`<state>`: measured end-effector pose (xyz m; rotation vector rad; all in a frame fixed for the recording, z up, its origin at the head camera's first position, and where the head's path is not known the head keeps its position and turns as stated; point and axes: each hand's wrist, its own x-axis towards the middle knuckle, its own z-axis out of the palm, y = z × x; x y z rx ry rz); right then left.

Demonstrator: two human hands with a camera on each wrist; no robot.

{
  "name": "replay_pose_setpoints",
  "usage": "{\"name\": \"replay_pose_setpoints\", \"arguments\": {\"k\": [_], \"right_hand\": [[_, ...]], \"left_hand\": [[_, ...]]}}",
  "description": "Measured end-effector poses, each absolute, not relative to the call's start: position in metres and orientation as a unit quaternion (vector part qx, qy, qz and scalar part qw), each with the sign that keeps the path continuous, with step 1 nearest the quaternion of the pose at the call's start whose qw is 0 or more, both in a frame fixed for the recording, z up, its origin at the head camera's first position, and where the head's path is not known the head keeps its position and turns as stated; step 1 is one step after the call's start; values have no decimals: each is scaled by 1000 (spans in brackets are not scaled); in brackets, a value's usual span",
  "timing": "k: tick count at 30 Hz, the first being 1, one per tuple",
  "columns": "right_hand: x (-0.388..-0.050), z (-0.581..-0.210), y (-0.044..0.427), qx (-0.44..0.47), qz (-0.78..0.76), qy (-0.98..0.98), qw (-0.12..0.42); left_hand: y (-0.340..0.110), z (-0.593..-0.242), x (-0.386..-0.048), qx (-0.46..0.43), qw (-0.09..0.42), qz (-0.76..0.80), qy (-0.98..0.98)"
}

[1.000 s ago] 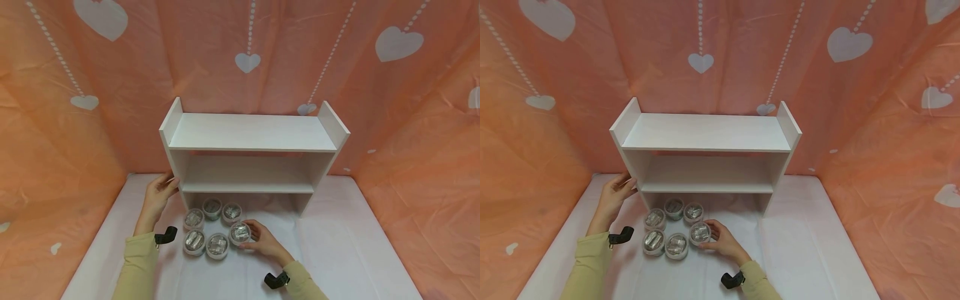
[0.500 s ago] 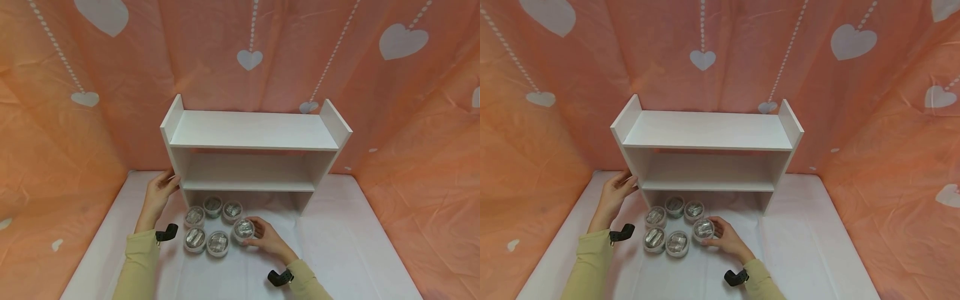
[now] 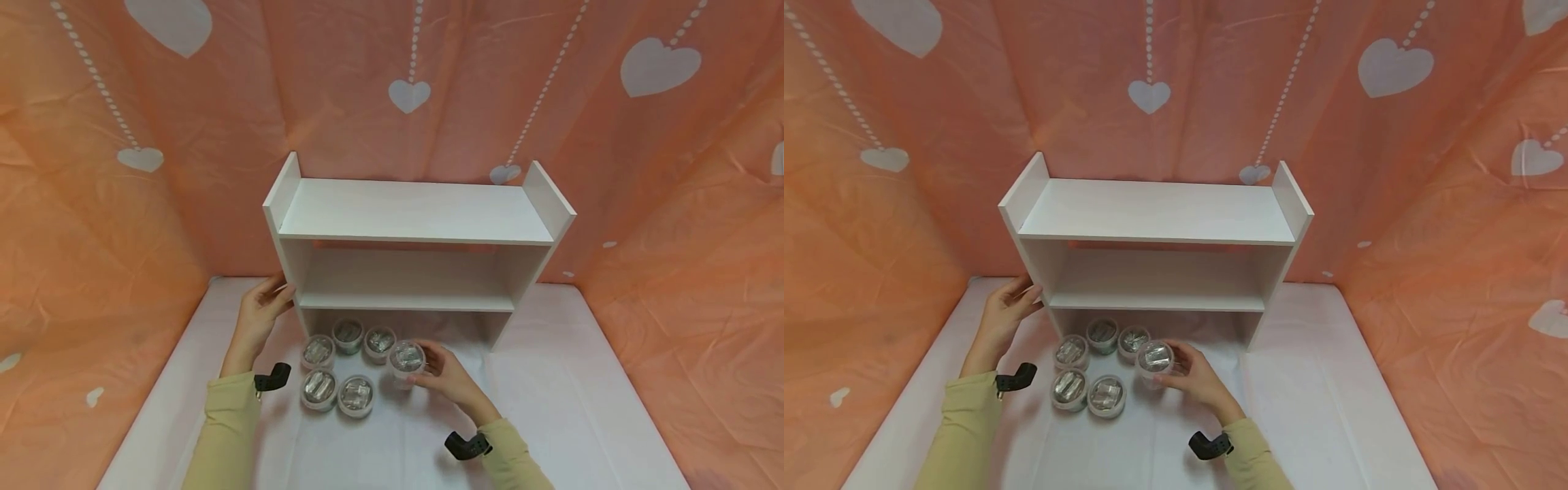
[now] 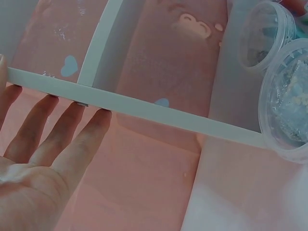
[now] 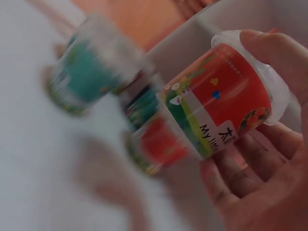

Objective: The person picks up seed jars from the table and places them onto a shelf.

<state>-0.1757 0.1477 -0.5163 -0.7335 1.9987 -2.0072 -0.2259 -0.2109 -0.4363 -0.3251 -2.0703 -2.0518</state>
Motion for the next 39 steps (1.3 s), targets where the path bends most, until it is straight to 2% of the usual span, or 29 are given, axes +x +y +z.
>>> {"name": "replay_pose_setpoints", "arguments": {"k": [19, 27, 39], "right_hand": [[-173, -412, 138, -314, -628, 711, 44], [-173, -374, 133, -329, -620, 711, 46], [-193, -324, 122, -379, -612, 694, 24]], "left_hand": [[-210, -435, -224, -108, 99, -701, -698], [-210, -434, -224, -109, 96, -693, -706], [-210, -433, -223, -97, 84, -698, -704]]}}
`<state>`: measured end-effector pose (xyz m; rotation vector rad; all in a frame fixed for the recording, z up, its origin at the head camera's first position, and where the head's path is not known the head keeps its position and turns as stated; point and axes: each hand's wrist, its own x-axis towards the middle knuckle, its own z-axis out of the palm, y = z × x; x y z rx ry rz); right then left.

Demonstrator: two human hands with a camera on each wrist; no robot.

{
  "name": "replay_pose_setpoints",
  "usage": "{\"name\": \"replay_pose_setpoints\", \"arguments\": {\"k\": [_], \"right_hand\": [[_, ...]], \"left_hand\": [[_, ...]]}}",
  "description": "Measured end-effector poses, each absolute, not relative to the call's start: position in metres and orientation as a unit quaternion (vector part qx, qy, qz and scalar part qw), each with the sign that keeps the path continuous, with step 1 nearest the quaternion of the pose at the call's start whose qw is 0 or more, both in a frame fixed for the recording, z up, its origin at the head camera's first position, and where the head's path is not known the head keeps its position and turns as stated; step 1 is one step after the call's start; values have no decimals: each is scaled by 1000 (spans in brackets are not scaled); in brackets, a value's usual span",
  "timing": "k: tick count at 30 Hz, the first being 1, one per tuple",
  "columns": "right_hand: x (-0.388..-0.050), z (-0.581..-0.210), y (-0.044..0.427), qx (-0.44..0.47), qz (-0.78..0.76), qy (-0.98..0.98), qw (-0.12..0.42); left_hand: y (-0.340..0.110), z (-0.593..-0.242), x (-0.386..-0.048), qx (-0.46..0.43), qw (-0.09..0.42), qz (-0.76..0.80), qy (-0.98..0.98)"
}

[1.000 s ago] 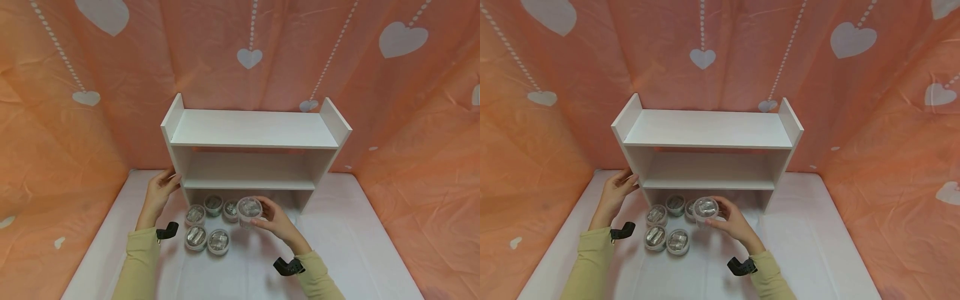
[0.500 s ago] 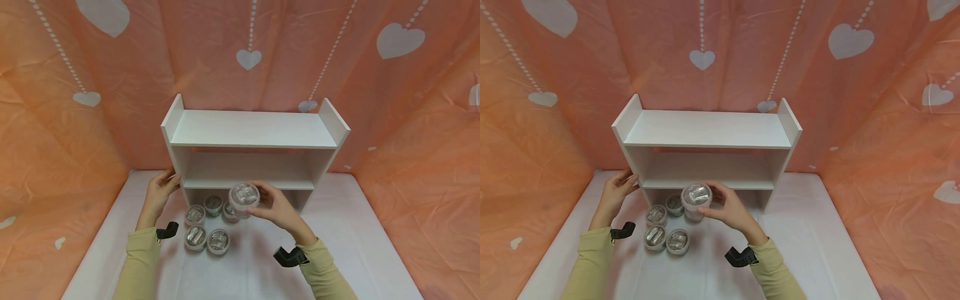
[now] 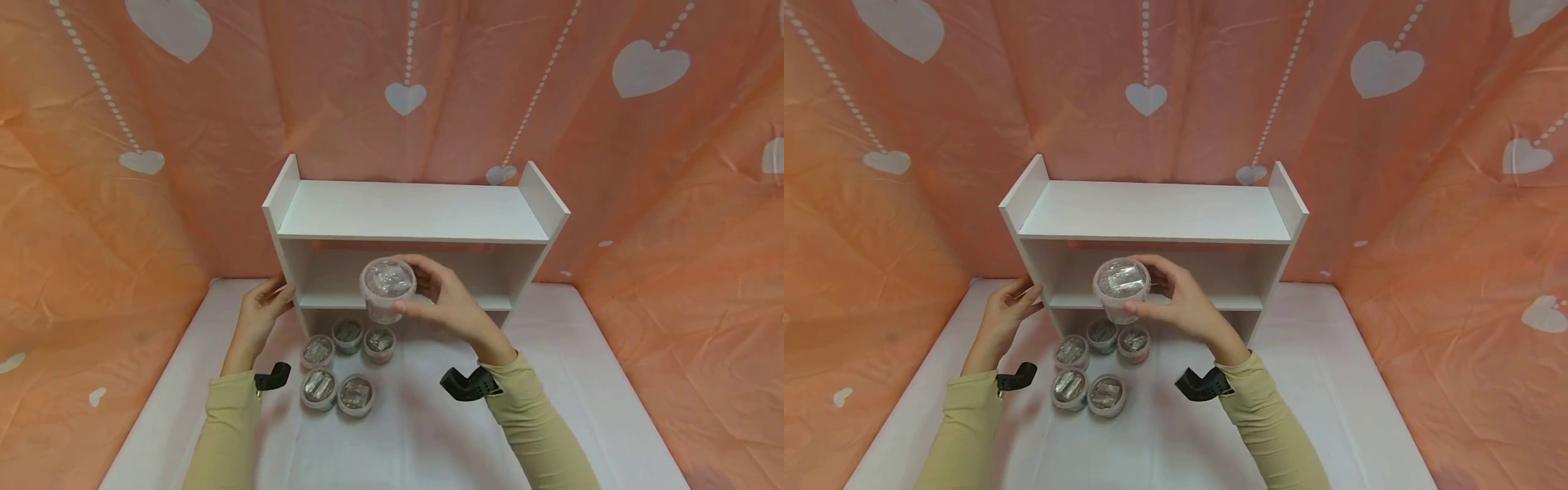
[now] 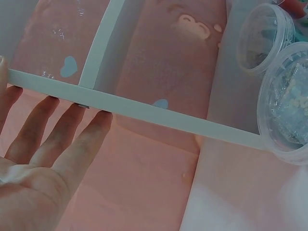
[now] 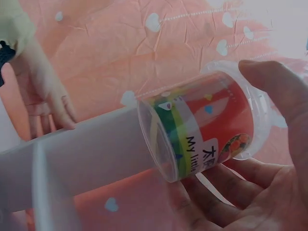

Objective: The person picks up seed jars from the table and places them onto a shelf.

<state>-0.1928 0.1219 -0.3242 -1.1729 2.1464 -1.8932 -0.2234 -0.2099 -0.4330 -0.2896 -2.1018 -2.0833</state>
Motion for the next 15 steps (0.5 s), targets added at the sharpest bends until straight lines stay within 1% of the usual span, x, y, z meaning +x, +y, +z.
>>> {"name": "replay_pose_setpoints", "arguments": {"k": [8, 15], "right_hand": [[-203, -289, 112, -370, -621, 691, 23], [-210, -273, 102, -364, -619, 696, 14]], "left_hand": [[-209, -434, -223, -106, 87, -702, -698], [-210, -435, -223, -104, 88, -695, -706]]}}
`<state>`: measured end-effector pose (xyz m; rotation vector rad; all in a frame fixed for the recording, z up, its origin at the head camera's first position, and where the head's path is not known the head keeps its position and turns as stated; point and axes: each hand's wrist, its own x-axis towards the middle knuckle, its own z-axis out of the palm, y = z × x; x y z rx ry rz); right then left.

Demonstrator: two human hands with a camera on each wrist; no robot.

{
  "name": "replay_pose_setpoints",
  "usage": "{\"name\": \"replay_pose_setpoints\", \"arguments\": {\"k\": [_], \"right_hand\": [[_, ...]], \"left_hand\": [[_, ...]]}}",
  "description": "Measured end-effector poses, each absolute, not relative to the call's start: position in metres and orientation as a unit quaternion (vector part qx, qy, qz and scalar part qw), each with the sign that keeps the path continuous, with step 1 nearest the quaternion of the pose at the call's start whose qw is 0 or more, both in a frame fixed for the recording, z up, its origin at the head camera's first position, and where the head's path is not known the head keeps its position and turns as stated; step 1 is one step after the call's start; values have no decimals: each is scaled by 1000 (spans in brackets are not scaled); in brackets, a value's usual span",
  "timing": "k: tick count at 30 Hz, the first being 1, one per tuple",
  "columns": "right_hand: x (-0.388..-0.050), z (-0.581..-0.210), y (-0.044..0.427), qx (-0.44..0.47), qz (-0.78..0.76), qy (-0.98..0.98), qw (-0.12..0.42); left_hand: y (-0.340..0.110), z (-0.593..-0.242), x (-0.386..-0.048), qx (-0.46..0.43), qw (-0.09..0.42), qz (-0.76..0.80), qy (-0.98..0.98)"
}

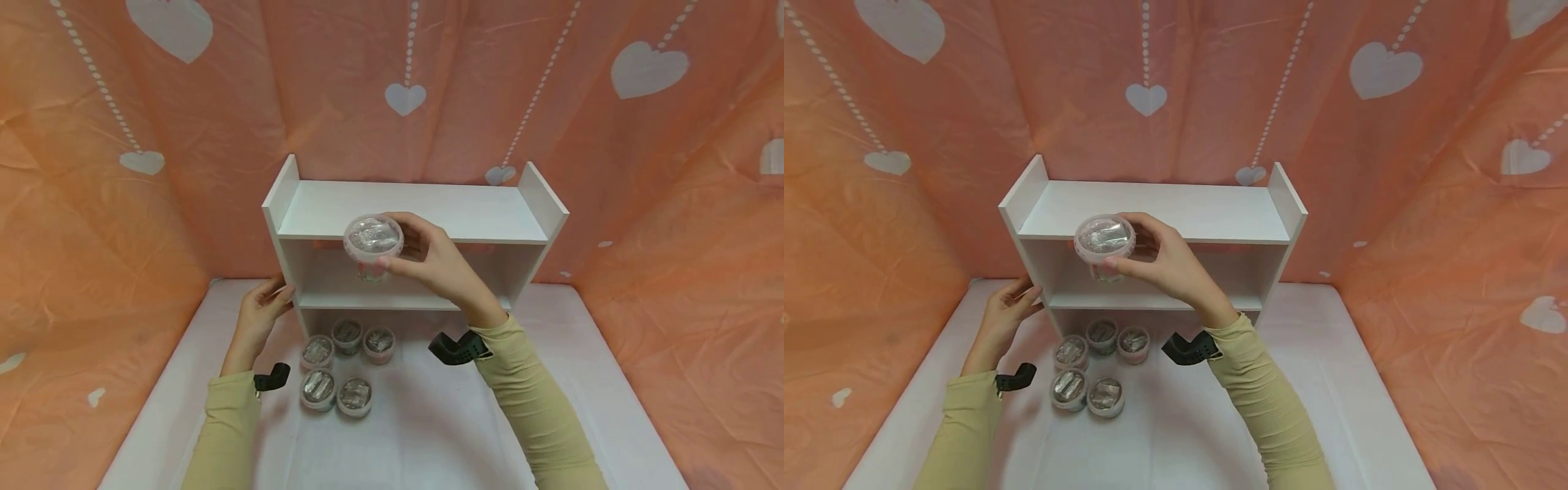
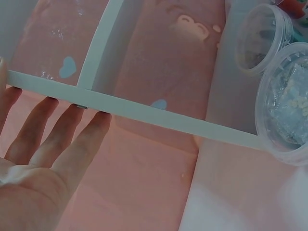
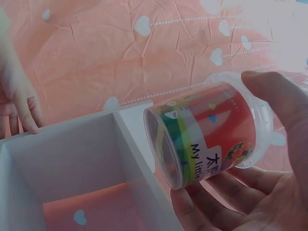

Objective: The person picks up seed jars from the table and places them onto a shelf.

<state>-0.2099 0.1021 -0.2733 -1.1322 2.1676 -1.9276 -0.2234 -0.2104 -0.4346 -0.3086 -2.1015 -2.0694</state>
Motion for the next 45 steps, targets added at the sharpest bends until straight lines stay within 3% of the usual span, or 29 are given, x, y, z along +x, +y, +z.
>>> {"name": "replay_pose_setpoints", "arguments": {"k": [21, 45], "right_hand": [[-246, -253, 82, -330, -601, 728, -13], [-277, -245, 59, -285, -577, 766, 6]], "left_hand": [[-207, -434, -223, -89, 104, -688, -712], [-207, -434, -223, -83, 100, -691, -711]]}}
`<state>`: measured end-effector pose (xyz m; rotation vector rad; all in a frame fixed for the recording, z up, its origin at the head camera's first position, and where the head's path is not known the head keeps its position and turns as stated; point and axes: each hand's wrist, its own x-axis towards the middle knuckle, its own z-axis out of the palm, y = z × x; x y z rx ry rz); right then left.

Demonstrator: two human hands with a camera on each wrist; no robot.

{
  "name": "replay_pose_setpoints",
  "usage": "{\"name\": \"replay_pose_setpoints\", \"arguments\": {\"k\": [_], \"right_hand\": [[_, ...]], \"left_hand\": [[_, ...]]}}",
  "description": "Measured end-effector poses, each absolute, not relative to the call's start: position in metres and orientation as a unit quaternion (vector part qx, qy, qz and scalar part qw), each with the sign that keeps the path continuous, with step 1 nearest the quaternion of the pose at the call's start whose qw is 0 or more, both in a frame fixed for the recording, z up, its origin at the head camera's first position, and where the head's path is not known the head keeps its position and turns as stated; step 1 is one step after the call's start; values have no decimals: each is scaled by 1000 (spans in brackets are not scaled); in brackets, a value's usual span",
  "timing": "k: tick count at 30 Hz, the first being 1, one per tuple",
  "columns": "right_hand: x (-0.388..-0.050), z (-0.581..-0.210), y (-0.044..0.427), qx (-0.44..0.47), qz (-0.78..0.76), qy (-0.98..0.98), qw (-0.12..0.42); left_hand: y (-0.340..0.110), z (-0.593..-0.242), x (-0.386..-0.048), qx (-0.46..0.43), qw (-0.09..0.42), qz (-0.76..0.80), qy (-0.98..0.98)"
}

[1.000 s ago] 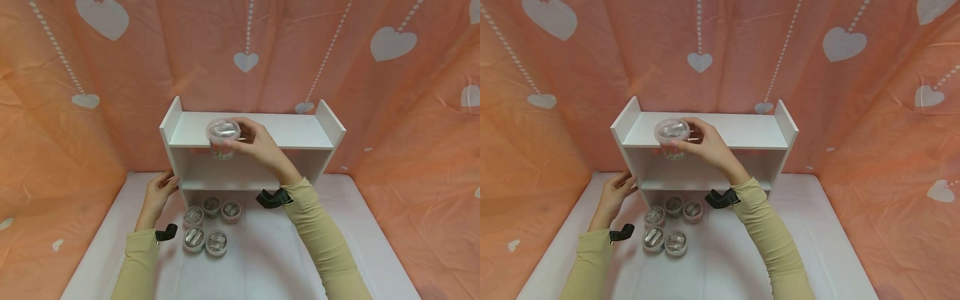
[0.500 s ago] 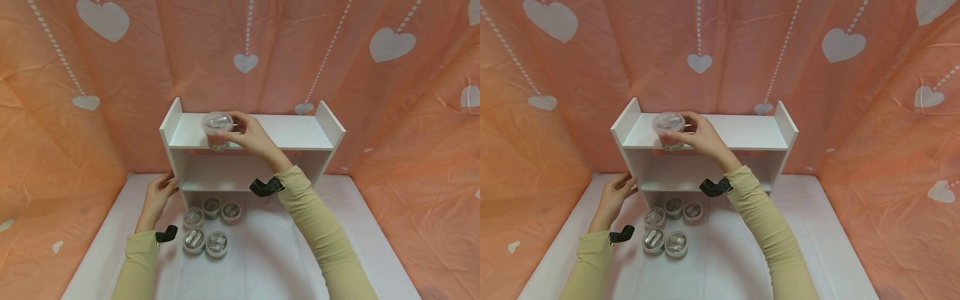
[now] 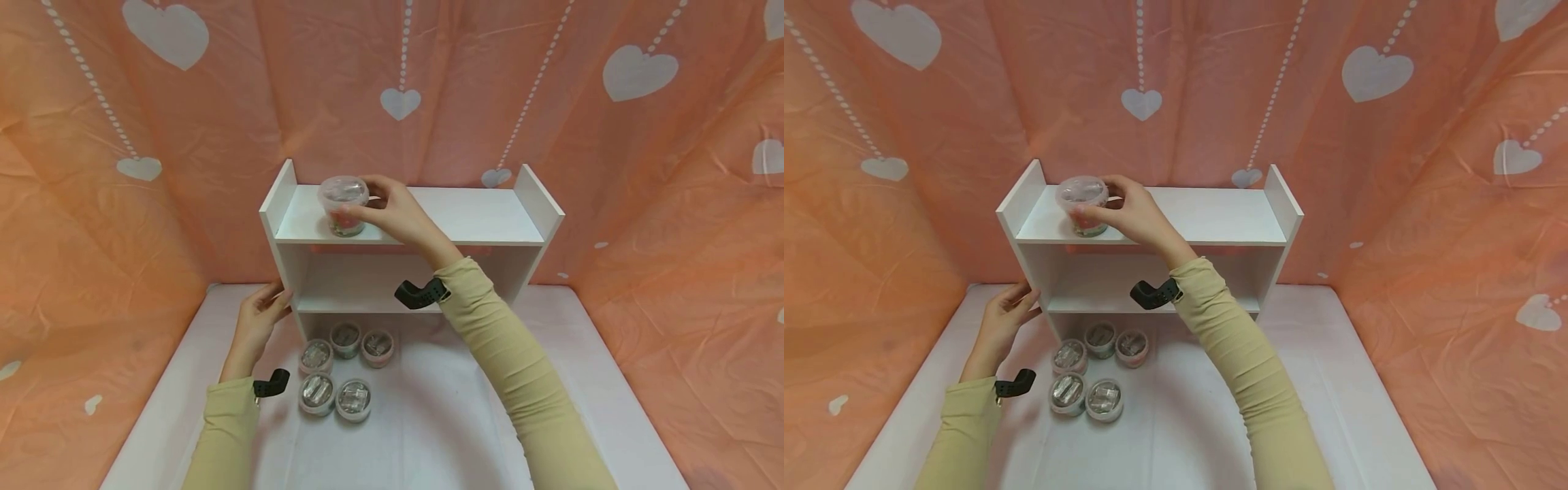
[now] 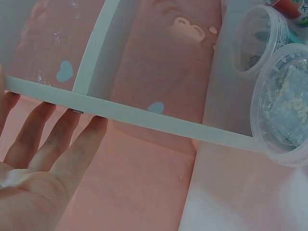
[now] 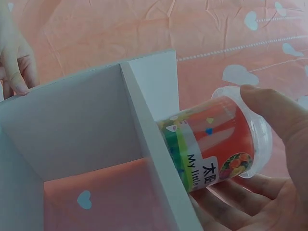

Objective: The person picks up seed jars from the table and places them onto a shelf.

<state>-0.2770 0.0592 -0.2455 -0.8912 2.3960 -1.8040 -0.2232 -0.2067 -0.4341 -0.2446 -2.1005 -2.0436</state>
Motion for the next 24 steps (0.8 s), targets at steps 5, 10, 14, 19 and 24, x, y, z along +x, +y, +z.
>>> {"name": "replay_pose_setpoints", "arguments": {"k": [5, 10, 14, 19, 24], "right_hand": [[-280, -247, 57, -283, -576, 767, 6], [-281, -248, 54, -286, -578, 765, -1], [-283, -249, 52, -280, -574, 770, -9], [-284, -250, 48, -270, -570, 776, -19], [-285, -251, 43, -260, -574, 776, -23]], "left_hand": [[-206, -435, -224, -84, 99, -694, -709], [-206, -435, -224, -81, 103, -696, -706], [-205, -434, -224, -82, 105, -702, -700], [-205, -434, -223, -85, 107, -704, -697], [-205, -434, -223, -84, 106, -702, -699]]}}
